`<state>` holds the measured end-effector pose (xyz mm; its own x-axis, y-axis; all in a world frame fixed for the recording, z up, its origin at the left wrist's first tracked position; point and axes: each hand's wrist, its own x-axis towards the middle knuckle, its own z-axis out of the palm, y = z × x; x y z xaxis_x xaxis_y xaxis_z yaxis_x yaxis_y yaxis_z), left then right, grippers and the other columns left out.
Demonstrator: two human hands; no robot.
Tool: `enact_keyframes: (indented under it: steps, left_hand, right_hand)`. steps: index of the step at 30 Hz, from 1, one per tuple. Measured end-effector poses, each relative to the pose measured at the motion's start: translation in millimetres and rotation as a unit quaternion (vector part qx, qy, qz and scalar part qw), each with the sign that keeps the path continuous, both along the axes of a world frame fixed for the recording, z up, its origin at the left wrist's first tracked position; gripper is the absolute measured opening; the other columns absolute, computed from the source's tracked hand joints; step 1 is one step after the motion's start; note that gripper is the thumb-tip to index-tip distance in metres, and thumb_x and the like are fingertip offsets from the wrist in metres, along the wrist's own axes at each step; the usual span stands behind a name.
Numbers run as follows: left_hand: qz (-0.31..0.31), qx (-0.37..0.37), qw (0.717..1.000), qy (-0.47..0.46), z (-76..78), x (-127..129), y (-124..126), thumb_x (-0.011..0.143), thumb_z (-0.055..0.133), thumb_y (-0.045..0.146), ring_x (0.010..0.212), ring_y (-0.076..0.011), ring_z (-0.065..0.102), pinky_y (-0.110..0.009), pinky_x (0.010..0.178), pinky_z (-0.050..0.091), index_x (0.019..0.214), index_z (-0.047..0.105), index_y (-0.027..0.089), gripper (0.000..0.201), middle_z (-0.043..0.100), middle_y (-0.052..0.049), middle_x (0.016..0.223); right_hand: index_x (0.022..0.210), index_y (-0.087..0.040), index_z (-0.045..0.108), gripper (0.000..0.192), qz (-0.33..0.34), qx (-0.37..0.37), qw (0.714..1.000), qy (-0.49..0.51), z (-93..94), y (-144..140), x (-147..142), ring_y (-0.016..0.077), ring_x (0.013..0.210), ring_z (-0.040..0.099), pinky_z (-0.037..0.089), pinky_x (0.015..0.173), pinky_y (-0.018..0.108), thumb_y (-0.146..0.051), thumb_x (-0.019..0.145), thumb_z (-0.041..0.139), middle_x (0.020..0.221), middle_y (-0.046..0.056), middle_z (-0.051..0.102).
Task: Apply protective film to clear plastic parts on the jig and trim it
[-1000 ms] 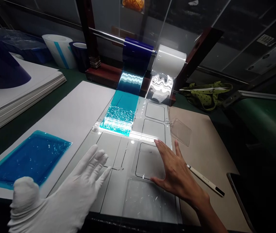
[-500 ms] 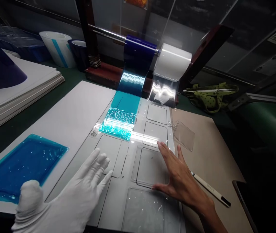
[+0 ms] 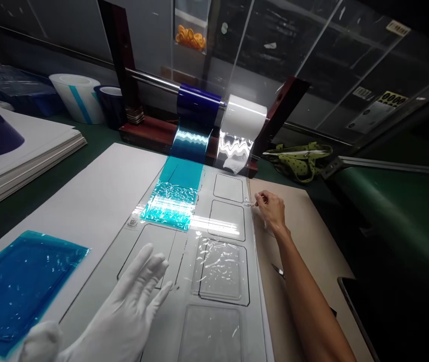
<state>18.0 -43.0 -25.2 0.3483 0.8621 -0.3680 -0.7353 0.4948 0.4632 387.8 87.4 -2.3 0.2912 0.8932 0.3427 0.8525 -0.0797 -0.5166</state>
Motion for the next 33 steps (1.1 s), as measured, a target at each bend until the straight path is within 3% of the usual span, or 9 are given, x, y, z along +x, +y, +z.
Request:
enact_keyframes:
  steps: [5, 10, 14, 17, 20, 24, 28, 30, 33]
  left_hand:
    - [-0.002, 0.081, 0.983, 0.164, 10.8, 30, -2, 0.082, 0.058, 0.043, 0.147, -0.0321, 0.013, -0.053, 0.119, 0.014, 0.141, 0.043, 0.031, 0.062, 0.048, -0.003, 0.144]
    - [-0.036, 0.251, 0.922, 0.294, 22.0, 93, -14, 0.076, 0.065, 0.043, 0.140, -0.0284, -0.032, -0.057, 0.111, -0.021, 0.149, 0.024, 0.021, 0.086, 0.013, -0.005, 0.160]
    - [-0.064, 0.346, 0.892, 0.283, 44.3, 119, -29, 0.046, 0.089, 0.031, 0.142, -0.0403, -0.023, -0.059, 0.112, -0.019, 0.151, 0.019, 0.020, 0.126, 0.018, -0.012, 0.158]
    - [-0.065, 0.485, 0.788, 0.374, 56.8, 114, -35, 0.054, 0.085, 0.028, 0.144, -0.0478, -0.002, -0.062, 0.113, -0.009, 0.151, 0.019, 0.023, 0.118, 0.023, -0.013, 0.156]
    - [-0.038, 0.560, 0.647, 0.516, 59.9, 109, -38, 0.054, 0.082, 0.036, 0.140, -0.0519, 0.008, -0.064, 0.112, -0.004, 0.151, 0.017, 0.026, 0.117, 0.023, -0.014, 0.154]
    - [-0.041, 0.539, 0.590, 0.599, 57.1, 112, -41, 0.049, 0.081, 0.041, 0.118, -0.0561, 0.029, -0.074, 0.095, 0.018, 0.151, 0.019, 0.026, 0.120, 0.032, -0.021, 0.139]
    - [-0.018, 0.581, 0.523, 0.623, 59.9, 112, -42, 0.052, 0.077, 0.048, 0.108, -0.0493, 0.038, -0.067, 0.091, 0.028, 0.151, 0.016, 0.020, 0.120, 0.040, -0.023, 0.131]
    - [-0.015, 0.595, 0.467, 0.654, 63.7, 111, -42, 0.053, 0.073, 0.048, 0.099, -0.0471, 0.043, -0.065, 0.083, 0.034, 0.150, 0.022, 0.012, 0.115, 0.044, -0.027, 0.124]
    - [-0.033, 0.595, 0.379, 0.708, 68.3, 112, -45, 0.054, 0.061, 0.041, 0.081, -0.0425, 0.047, -0.062, 0.066, 0.037, 0.141, 0.037, -0.002, 0.100, 0.051, -0.031, 0.107]
  right_hand:
    - [0.086, -0.018, 0.065, 0.033, 0.026, 0.082, 0.991, 0.106, 37.8, -62, -20, 0.0186, 0.067, 0.070, 0.059, 0.064, 0.033, -0.044, 0.095, 0.047, 0.075, 0.004, 0.071]
    - [0.088, -0.021, 0.070, 0.010, 0.073, 0.186, 0.942, 0.269, 75.2, -150, -61, 0.0162, 0.068, 0.070, 0.061, 0.063, 0.029, -0.028, 0.089, 0.064, 0.075, 0.001, 0.072]
    - [0.087, -0.026, 0.072, 0.013, 0.174, 0.182, 0.881, 0.400, 78.1, -195, -89, 0.0161, 0.054, 0.068, 0.060, 0.051, 0.027, -0.027, 0.091, 0.059, 0.064, 0.000, 0.071]
    - [0.086, -0.026, 0.073, 0.023, 0.180, 0.190, 0.872, 0.413, 67.0, -214, -86, 0.0198, 0.056, 0.069, 0.059, 0.048, 0.031, -0.034, 0.093, 0.052, 0.066, 0.004, 0.072]
    - [0.092, -0.024, 0.075, 0.032, 0.085, 0.210, 0.921, 0.318, 53.8, -227, -73, 0.0212, 0.070, 0.068, 0.055, 0.053, 0.032, -0.040, 0.094, 0.047, 0.087, 0.009, 0.072]
    - [0.107, -0.020, 0.070, 0.044, 0.048, 0.101, 0.952, 0.284, 47.7, -236, -80, 0.0142, 0.049, 0.050, 0.042, 0.048, 0.027, -0.052, 0.094, 0.042, 0.058, 0.000, 0.055]
    - [0.091, -0.017, 0.065, 0.041, 0.062, 0.012, 0.952, 0.299, 53.1, -232, -103, 0.0121, 0.044, 0.042, 0.035, 0.046, 0.025, -0.050, 0.096, 0.041, 0.049, -0.006, 0.038]
    - [0.083, -0.018, 0.062, 0.036, 0.073, 0.021, 0.970, 0.230, 55.8, -229, -110, 0.0113, 0.043, 0.043, 0.035, 0.045, 0.024, -0.042, 0.098, 0.040, 0.049, -0.006, 0.040]
    - [0.079, -0.016, 0.061, 0.031, 0.103, 0.089, 0.990, 0.020, 57.2, -226, -115, 0.0121, 0.045, 0.052, 0.036, 0.047, 0.025, -0.026, 0.098, 0.040, 0.054, -0.002, 0.053]
